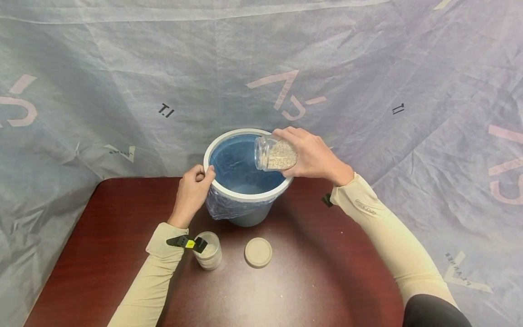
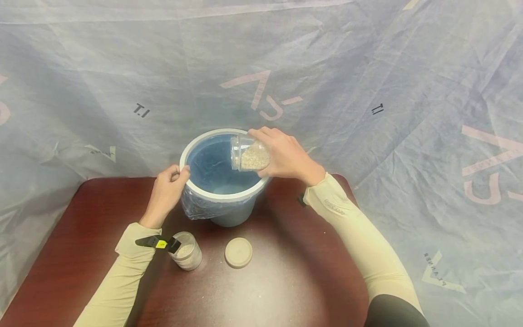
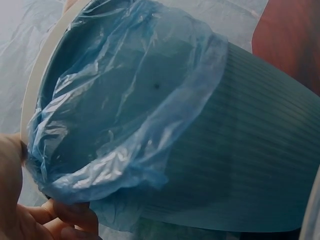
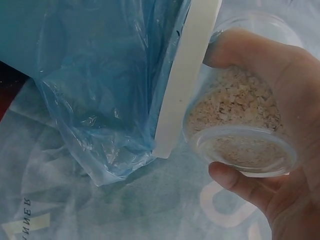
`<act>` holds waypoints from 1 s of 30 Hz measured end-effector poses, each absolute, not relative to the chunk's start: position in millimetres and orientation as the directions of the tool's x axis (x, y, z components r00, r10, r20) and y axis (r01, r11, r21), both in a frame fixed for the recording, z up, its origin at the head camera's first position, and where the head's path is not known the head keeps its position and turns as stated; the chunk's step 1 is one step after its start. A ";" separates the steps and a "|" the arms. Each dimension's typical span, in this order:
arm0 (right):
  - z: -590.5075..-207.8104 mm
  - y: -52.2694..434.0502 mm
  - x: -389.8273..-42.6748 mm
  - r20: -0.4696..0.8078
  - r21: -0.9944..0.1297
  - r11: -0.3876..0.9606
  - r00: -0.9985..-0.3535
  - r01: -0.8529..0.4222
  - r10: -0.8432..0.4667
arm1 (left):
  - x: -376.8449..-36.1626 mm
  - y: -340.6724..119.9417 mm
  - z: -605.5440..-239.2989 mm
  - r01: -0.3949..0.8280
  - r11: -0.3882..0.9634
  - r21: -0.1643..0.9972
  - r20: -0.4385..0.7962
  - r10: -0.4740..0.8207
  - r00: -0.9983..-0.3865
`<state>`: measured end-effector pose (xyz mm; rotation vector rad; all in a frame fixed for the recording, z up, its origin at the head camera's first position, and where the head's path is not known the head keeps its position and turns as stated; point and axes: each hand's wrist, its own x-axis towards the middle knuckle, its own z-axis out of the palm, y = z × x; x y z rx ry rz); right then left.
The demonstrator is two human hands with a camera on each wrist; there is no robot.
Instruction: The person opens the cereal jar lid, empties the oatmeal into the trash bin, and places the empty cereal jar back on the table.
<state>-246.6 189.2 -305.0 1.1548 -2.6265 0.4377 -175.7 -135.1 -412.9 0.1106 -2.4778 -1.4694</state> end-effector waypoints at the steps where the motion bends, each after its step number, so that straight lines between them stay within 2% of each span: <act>1: -304.7 188.8 -246.5 0.327 -0.169 0.645 -0.660 -0.745 -0.677 | -175.8 -135.1 -412.9 0.066 0.486 0.872 0.182 -0.196 -0.963; 30: -299.8 183.8 -246.2 0.306 -0.033 0.623 -0.601 -0.782 -0.738 | -175.2 -132.9 -413.0 0.074 0.480 0.874 0.189 -0.196 -0.962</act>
